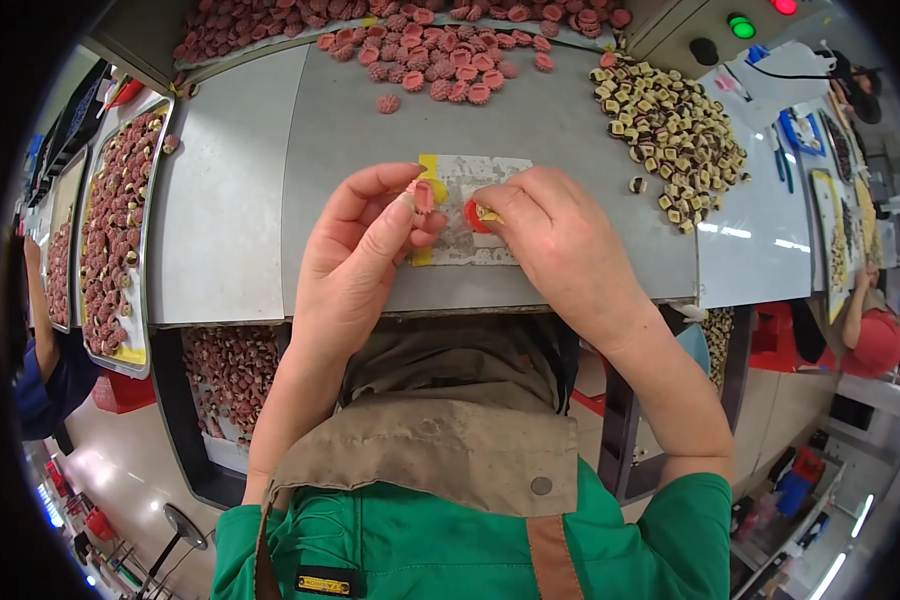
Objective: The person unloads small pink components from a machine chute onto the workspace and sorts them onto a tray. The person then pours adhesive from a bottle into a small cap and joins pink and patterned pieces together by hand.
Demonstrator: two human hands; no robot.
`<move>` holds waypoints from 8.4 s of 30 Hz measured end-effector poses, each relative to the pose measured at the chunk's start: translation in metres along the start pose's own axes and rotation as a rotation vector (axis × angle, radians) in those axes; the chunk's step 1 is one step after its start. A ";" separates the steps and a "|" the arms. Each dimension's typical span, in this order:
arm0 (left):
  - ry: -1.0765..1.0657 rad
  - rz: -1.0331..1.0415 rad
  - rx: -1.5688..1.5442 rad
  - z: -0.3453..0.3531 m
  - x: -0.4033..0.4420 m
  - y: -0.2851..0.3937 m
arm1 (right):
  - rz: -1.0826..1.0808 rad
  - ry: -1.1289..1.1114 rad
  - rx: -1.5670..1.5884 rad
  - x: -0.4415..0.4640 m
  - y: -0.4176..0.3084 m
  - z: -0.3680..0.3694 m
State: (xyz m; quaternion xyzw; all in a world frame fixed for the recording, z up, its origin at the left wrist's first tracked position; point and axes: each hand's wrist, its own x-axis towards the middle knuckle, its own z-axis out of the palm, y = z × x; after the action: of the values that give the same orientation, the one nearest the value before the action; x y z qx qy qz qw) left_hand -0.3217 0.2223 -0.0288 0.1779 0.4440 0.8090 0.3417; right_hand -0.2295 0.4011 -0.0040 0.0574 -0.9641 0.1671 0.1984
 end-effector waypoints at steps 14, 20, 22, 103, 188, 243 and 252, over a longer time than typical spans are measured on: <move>0.013 0.006 0.034 0.002 -0.004 -0.002 | 0.388 -0.076 0.594 -0.004 -0.002 -0.015; -0.006 -0.024 0.054 0.007 -0.004 0.001 | 0.428 0.179 1.176 -0.006 -0.025 0.005; -0.017 -0.022 0.054 0.008 -0.005 0.001 | 0.408 0.196 1.090 -0.006 -0.026 0.013; -0.140 0.544 1.591 -0.046 0.094 0.035 | 0.347 0.157 0.147 -0.041 0.049 -0.025; 0.005 0.039 0.355 0.022 -0.006 -0.008 | -0.008 0.226 0.445 0.008 -0.006 0.021; -0.039 -0.221 -0.375 -0.015 0.005 0.006 | 0.122 -0.121 0.009 -0.003 0.054 -0.032; -0.066 -0.184 -0.410 -0.017 0.003 0.002 | 0.210 -0.151 0.088 0.004 0.029 -0.035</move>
State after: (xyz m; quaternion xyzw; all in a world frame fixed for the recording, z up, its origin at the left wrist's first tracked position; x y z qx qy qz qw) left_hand -0.3347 0.2135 -0.0360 0.0895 0.2733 0.8414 0.4575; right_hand -0.2255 0.4401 0.0197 -0.0226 -0.9687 0.2243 0.1040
